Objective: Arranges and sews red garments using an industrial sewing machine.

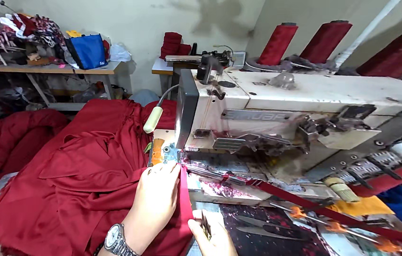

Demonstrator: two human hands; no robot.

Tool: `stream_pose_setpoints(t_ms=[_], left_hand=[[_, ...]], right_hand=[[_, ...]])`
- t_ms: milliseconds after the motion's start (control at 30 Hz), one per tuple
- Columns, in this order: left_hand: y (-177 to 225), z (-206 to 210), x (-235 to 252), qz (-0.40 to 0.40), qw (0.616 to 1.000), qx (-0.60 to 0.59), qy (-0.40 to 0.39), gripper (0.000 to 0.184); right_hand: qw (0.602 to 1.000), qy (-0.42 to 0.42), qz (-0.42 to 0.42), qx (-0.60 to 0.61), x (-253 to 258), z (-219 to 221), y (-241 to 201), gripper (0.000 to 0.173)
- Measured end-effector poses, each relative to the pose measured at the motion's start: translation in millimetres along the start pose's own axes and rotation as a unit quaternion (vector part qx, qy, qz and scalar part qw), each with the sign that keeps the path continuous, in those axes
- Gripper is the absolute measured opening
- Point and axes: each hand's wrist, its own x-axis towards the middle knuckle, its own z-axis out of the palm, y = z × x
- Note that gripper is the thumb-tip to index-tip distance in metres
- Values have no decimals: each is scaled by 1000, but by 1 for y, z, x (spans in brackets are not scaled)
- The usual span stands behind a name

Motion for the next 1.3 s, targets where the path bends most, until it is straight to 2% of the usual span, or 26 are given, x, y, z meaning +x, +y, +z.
stream_pose_setpoints(t_ms=[100,267,333,367,400,467,500,567,633,700,800,867,933,1000,1033,1067,1133,1200,1233,1300], left_hand=[[-4,-3,5,-7,999,-17,-34,36],[-19,-8,37,-35,986,-5,-166,41],[-25,-9,48,-42,981,1,-189,40],[-27,-9,47,-38,985,1,-169,38],[-27,-9,38,-24,994,-6,-110,35],[-11,-18,6,7,999,-41,7,25],[2,-30,-18,16,998,-59,6,24],[20,-57,-70,-15,988,-79,-128,28],[14,-77,-113,-89,957,-72,-265,36],[-12,-100,-141,-133,930,-56,-339,34],[-61,-152,-156,-124,903,-45,-408,19],[-91,-183,-152,-102,910,-98,-388,17],[-116,-198,-145,-53,948,-157,-270,25],[-111,-200,-134,-50,961,-213,-170,24],[-99,-194,-130,-41,962,-225,-149,23],[-86,-183,-130,-22,964,-218,-152,22],[-67,-153,-132,29,967,-140,-210,20],[-66,-123,-137,44,963,-50,-261,17],[-70,-115,-137,35,957,-40,-286,13],[-86,-120,-133,12,943,-94,-318,12]], right_hand=[[999,15,-20,-24,2,1,-1,20],[998,46,-35,-40,15,7,-5,23],[995,79,-47,-41,20,12,-3,29],[993,94,-56,-40,21,14,-3,33],[992,103,-65,-41,22,14,-3,34],[989,114,-81,-45,25,10,-5,24],[989,109,-86,-44,27,6,-6,20],[993,82,-85,-29,34,-1,-10,18],[995,45,-84,-6,41,-8,-15,18],[996,8,-87,6,51,-13,-22,18],[996,-29,-84,-10,61,-14,-35,16],[995,-44,-85,-17,67,-14,-40,13],[994,-53,-86,-40,73,-17,-49,16],[993,-47,-86,-71,74,-21,-54,18],[991,-44,-91,-84,74,-23,-54,18],[990,-41,-93,-94,73,-24,-52,19],[989,-31,-85,-115,71,-25,-52,20],[984,-23,-94,-150,67,-28,-56,20],[981,-20,-104,-166,66,-29,-56,22],[972,-13,-124,-198,64,-31,-55,24]])
